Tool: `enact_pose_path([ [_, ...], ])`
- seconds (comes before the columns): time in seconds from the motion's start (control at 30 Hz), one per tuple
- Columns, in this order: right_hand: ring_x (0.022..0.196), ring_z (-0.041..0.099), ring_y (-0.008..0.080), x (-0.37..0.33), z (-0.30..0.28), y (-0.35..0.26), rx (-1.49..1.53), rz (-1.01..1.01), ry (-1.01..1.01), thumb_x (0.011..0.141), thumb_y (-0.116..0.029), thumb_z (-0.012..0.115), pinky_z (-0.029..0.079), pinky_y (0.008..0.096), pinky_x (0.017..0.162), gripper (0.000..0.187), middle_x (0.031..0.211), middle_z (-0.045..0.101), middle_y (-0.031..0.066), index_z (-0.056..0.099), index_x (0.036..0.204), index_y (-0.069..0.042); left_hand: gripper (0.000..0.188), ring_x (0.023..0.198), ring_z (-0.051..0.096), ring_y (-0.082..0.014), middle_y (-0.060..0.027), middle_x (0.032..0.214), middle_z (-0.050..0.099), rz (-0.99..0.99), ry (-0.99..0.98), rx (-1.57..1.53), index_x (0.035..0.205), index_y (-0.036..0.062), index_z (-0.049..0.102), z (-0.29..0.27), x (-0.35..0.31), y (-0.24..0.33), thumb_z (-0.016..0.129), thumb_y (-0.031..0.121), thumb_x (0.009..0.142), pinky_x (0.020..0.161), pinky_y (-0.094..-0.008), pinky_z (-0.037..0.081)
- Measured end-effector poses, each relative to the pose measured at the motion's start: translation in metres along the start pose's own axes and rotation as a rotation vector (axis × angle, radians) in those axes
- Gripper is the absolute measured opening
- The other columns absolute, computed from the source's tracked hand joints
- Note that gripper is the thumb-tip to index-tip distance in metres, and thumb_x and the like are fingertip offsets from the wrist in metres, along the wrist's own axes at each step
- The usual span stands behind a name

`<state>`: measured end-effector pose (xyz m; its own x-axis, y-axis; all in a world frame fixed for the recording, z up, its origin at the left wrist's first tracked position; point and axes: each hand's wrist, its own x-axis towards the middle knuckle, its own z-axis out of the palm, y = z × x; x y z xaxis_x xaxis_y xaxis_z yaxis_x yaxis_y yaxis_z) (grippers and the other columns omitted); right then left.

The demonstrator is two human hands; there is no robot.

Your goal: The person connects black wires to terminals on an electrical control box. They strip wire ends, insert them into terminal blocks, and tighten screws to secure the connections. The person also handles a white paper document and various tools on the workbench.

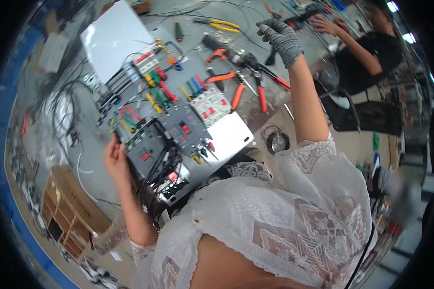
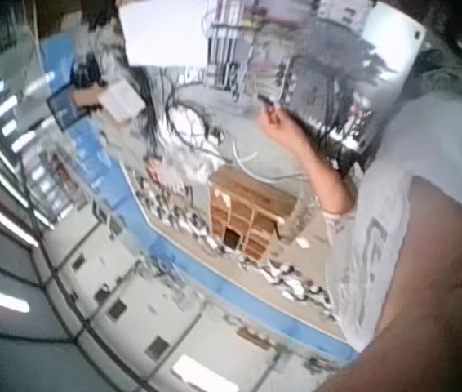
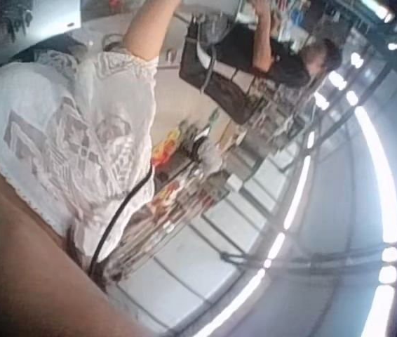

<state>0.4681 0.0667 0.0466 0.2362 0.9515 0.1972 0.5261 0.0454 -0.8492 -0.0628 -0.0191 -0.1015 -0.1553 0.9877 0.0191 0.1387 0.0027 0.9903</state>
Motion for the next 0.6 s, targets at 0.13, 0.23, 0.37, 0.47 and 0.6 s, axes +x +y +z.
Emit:
enact_pose_path([
  [0.13, 0.065, 0.059, 0.0117, -0.042, -0.033, 0.031, -0.049, 0.172, 0.143, 0.087, -0.017, 0.066, 0.048, 0.0261, 0.060, 0.022, 0.075, 0.066, 0.0062, 0.066, 0.100, 0.001, 0.040, 0.075, 0.050, -0.0028, 0.0018, 0.093, 0.056, -0.023, -0.009, -0.018, 0.126, 0.0006, 0.056, 0.006, 0.003, 0.009, 0.060, -0.006, 0.087, 0.071, -0.0151, 0.041],
  [0.23, 0.064, 0.059, 0.0116, -0.045, -0.041, 0.078, 0.017, 0.160, 0.177, 0.087, -0.018, 0.065, 0.048, 0.0282, 0.060, 0.024, 0.077, 0.067, 0.0064, 0.066, 0.101, 0.002, 0.039, 0.076, 0.052, -0.0025, 0.0005, 0.097, 0.058, -0.017, -0.015, -0.059, 0.126, 0.0004, 0.056, 0.002, 0.007, -0.006, 0.059, -0.006, 0.087, 0.071, -0.0151, 0.042],
  [0.37, 0.072, 0.061, 0.0134, -0.030, -0.027, 0.081, -0.129, 0.248, 0.202, 0.087, -0.019, 0.066, 0.050, 0.0292, 0.068, 0.028, 0.091, 0.068, 0.0068, 0.065, 0.106, 0.000, 0.037, 0.085, 0.057, -0.0104, -0.0039, 0.105, 0.059, 0.055, 0.010, 0.076, 0.123, 0.0015, 0.058, -0.002, 0.003, -0.011, 0.061, -0.001, 0.087, 0.078, -0.0229, 0.047],
  [0.47, 0.077, 0.059, 0.0116, -0.038, -0.020, 0.055, 0.105, 0.201, 0.143, 0.091, -0.013, 0.059, 0.051, 0.0288, 0.067, 0.022, 0.093, 0.065, 0.0063, 0.065, 0.109, -0.002, 0.034, 0.092, 0.060, -0.0162, -0.0074, 0.106, 0.060, -0.060, 0.084, 0.169, 0.119, 0.0008, 0.059, 0.005, -0.003, 0.017, 0.062, 0.001, 0.085, 0.082, -0.0284, 0.050],
  [0.6, 0.078, 0.058, 0.0089, 0.000, 0.015, 0.007, 0.048, -0.035, -0.012, 0.091, -0.014, 0.061, 0.047, 0.0237, 0.068, 0.017, 0.088, 0.065, 0.0023, 0.067, 0.105, -0.006, 0.029, 0.069, 0.059, -0.0141, -0.0059, 0.086, 0.052, 0.021, 0.074, -0.016, 0.112, -0.0002, 0.063, 0.012, 0.005, 0.007, 0.063, -0.002, 0.083, 0.063, -0.0253, 0.051],
])
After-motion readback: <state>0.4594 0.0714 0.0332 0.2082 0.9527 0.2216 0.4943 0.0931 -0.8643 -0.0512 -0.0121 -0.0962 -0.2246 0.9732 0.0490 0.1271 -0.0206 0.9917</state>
